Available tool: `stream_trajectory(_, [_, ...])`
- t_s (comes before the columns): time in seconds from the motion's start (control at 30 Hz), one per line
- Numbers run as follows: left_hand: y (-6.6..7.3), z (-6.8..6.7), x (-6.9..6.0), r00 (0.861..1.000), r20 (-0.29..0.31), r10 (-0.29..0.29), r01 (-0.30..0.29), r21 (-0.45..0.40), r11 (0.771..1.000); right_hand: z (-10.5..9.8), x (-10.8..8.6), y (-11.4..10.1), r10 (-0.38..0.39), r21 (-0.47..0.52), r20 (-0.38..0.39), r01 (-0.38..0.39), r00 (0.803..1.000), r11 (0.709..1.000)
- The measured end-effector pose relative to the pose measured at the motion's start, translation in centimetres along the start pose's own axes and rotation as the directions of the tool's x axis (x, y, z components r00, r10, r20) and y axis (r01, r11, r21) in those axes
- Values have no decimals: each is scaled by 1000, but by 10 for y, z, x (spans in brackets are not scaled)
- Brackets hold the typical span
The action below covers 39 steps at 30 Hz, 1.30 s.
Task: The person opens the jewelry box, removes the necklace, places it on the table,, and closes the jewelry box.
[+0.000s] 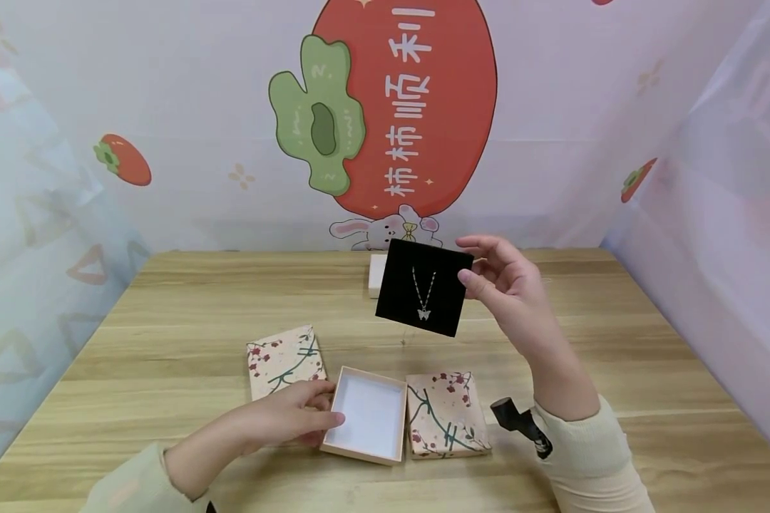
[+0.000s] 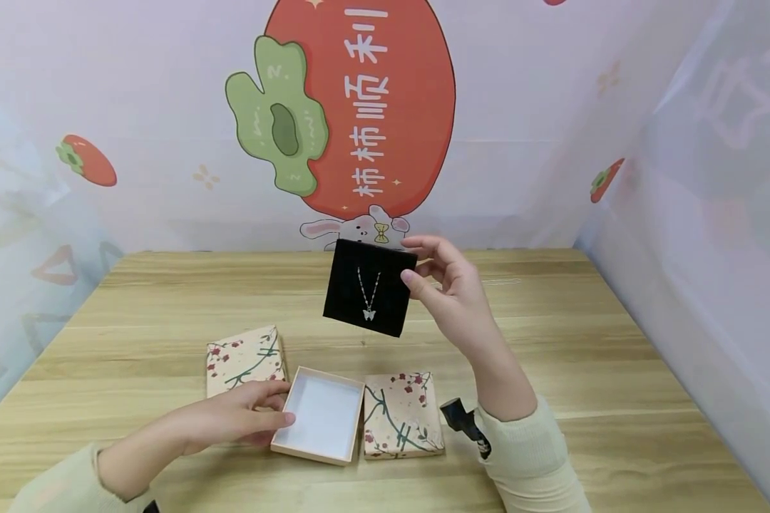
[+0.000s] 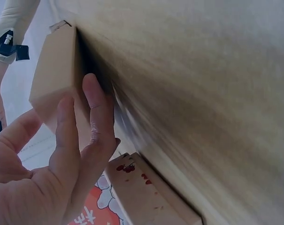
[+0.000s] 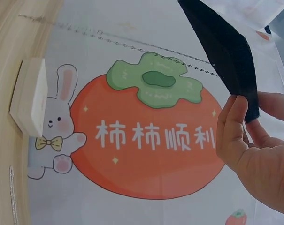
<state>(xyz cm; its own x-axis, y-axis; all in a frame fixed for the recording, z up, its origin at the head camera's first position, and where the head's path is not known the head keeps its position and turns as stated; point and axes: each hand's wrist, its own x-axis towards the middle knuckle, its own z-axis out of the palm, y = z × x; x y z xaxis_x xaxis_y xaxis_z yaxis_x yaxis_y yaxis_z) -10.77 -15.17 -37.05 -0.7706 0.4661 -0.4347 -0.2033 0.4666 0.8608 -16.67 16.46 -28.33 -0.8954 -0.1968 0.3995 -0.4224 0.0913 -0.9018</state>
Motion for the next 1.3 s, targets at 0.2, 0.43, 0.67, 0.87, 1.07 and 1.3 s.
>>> stream_trajectory(0.2, [3,-7,-2,999,18,29,-31,92,995,0,1,-1,-11,-24,11,11,1000,1000])
stream_trajectory(0.43, [3,-11,-2,996,77,35,-37,22,999,0,1,-2,-17,-24,16,18,1000,1000])
stream_trajectory(0.67, [8,-20,-2,993,94,66,-73,76,994,1,-1,-2,-15,-25,17,16,1000,1000])
stream_trajectory(0.87, [18,-31,-2,989,58,136,-145,195,970,2,-1,-3,-1,-37,24,2,1000,999])
stream_trajectory(1.07, [46,-41,-1,969,-8,248,-232,325,917,3,-2,-3,8,-57,30,-6,1000,998])
stream_trajectory(1.3, [82,-39,4,933,-124,337,-299,249,921,8,-4,-1,13,-69,51,-9,999,998])
